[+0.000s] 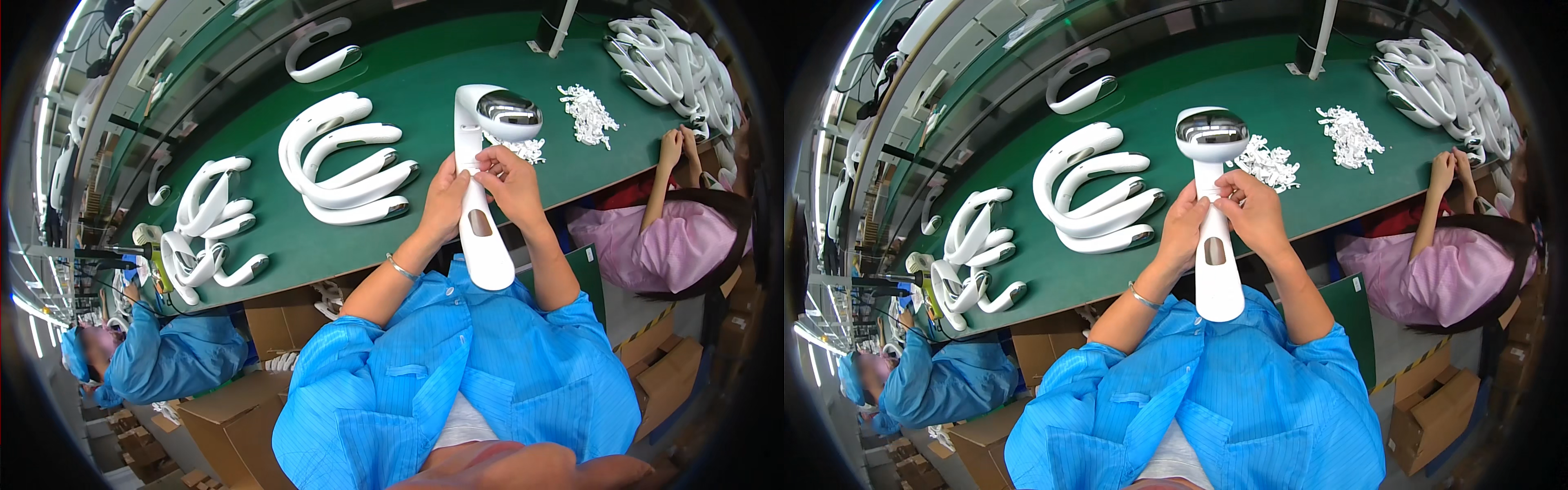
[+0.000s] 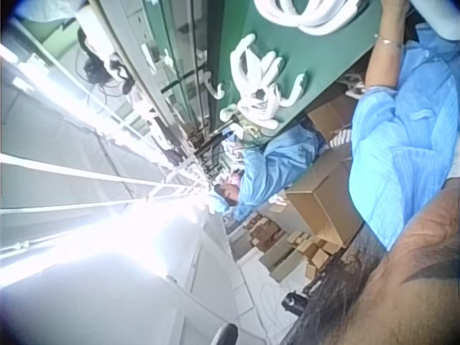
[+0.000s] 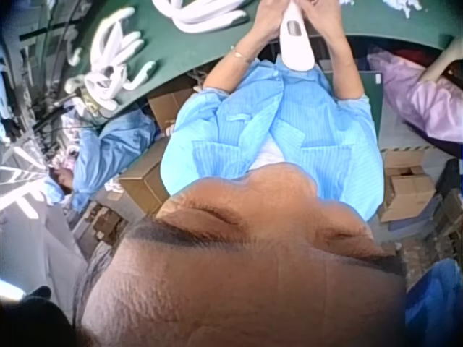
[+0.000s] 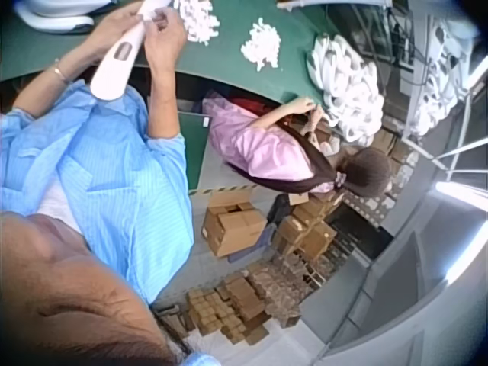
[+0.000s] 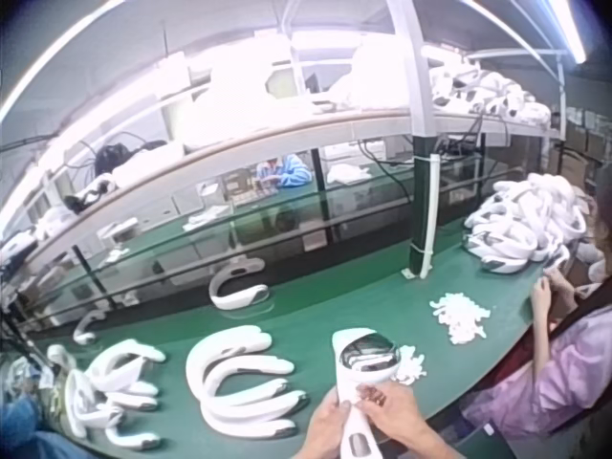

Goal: Assembling small white plastic components onto neck massager units on a factory production line.

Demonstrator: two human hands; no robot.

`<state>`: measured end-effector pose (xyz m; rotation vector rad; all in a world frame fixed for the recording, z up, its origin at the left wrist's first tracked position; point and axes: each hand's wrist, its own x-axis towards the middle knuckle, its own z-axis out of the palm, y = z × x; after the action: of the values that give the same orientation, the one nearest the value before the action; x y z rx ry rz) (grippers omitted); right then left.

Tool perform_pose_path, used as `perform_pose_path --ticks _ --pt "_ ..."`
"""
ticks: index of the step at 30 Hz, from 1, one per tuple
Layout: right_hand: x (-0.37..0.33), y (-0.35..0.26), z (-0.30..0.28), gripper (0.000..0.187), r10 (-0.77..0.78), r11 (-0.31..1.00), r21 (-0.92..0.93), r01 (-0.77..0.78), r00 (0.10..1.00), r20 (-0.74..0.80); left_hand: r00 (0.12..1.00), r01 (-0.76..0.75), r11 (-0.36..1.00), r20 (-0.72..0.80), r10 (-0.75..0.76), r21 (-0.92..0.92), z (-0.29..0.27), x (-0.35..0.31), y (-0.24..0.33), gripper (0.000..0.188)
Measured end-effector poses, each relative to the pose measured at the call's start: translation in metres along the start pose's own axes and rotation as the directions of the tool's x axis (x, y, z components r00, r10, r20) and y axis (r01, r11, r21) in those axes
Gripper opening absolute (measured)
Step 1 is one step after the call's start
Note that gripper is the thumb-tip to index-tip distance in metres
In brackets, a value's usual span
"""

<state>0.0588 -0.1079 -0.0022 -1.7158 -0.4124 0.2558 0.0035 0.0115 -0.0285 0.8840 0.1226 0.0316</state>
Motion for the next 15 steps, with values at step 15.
perform_pose_path --ticks 15 --pt "0.000 0.033 -0.009 0.040 -0.073 0.975 0.210 0.077 0.997 -0.023 0.998 -0.063 0.995 0.030 0.061 0.076 0.000 -0.003 -0.004 0.043"
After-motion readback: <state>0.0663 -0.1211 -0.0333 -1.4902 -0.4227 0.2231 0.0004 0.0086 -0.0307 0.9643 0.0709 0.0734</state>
